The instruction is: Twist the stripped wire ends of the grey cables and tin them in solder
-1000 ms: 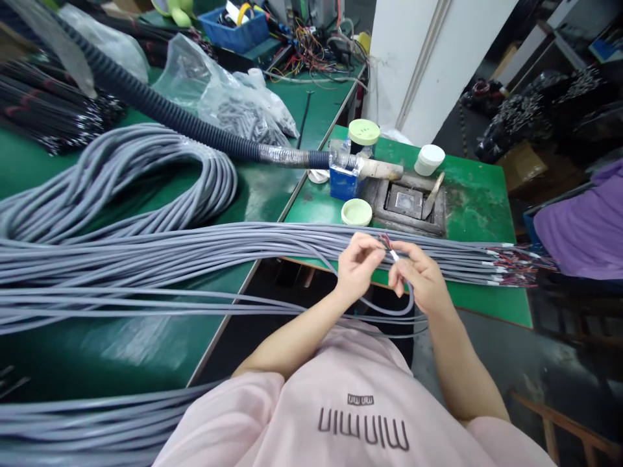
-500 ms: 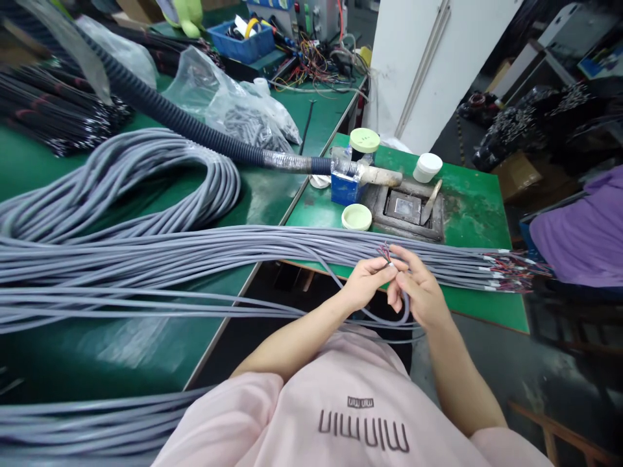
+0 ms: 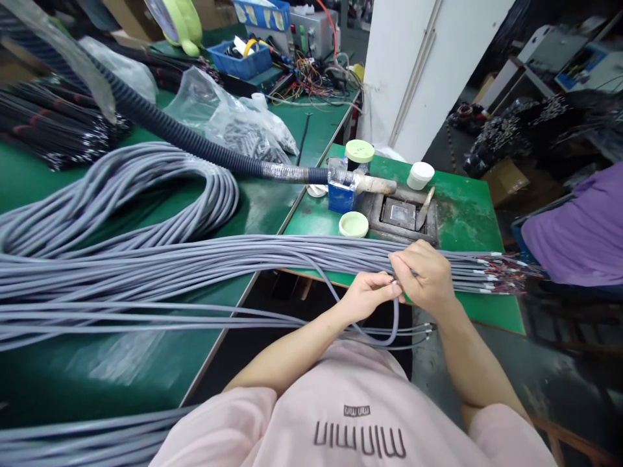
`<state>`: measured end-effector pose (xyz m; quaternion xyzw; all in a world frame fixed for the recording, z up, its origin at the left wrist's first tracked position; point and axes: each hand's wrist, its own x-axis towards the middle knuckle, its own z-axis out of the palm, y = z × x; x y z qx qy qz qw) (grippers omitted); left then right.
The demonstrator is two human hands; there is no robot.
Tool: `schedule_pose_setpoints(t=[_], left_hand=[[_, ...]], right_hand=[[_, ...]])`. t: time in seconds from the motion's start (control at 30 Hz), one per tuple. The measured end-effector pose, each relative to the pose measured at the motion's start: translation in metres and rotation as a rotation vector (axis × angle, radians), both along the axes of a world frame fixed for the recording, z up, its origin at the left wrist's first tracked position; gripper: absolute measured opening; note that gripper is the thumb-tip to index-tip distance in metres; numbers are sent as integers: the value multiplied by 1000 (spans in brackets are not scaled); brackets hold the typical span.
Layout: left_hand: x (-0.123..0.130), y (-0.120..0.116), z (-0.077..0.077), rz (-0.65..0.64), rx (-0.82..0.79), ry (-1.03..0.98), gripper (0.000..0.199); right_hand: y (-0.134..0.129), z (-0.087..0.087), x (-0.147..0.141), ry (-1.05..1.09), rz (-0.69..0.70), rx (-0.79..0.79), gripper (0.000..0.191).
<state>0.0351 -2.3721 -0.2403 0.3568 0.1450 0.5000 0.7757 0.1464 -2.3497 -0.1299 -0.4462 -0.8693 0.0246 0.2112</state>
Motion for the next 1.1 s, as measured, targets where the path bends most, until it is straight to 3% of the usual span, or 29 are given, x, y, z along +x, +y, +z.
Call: schedule_pose_setpoints(t=[0.13, 0.37, 0.5, 0.57, 0.67, 0.9, 1.1], left_hand=[[-4, 1, 1, 12, -67, -20, 32], [-3, 0, -9, 9, -149, -33, 31], [-1, 0, -14, 12, -207, -54, 31], [0, 1, -14, 9, -201, -61, 31], [-1, 2, -13, -1, -195, -84, 31], [-15, 8, -9, 48, -320, -152, 35], [-13, 8, -7, -1, -332, -187, 35]], right_hand=[[7, -8, -3, 123, -73, 6, 33], [15, 1, 9, 458, -426, 98, 28], [6, -2, 12, 306, -249, -134, 19], [2, -9, 8, 239, -185, -152, 14], [-1, -19, 0, 269, -167, -108, 15], [-2, -25, 4, 488, -216, -210, 12], [3, -22, 0, 458, -188, -283, 10]])
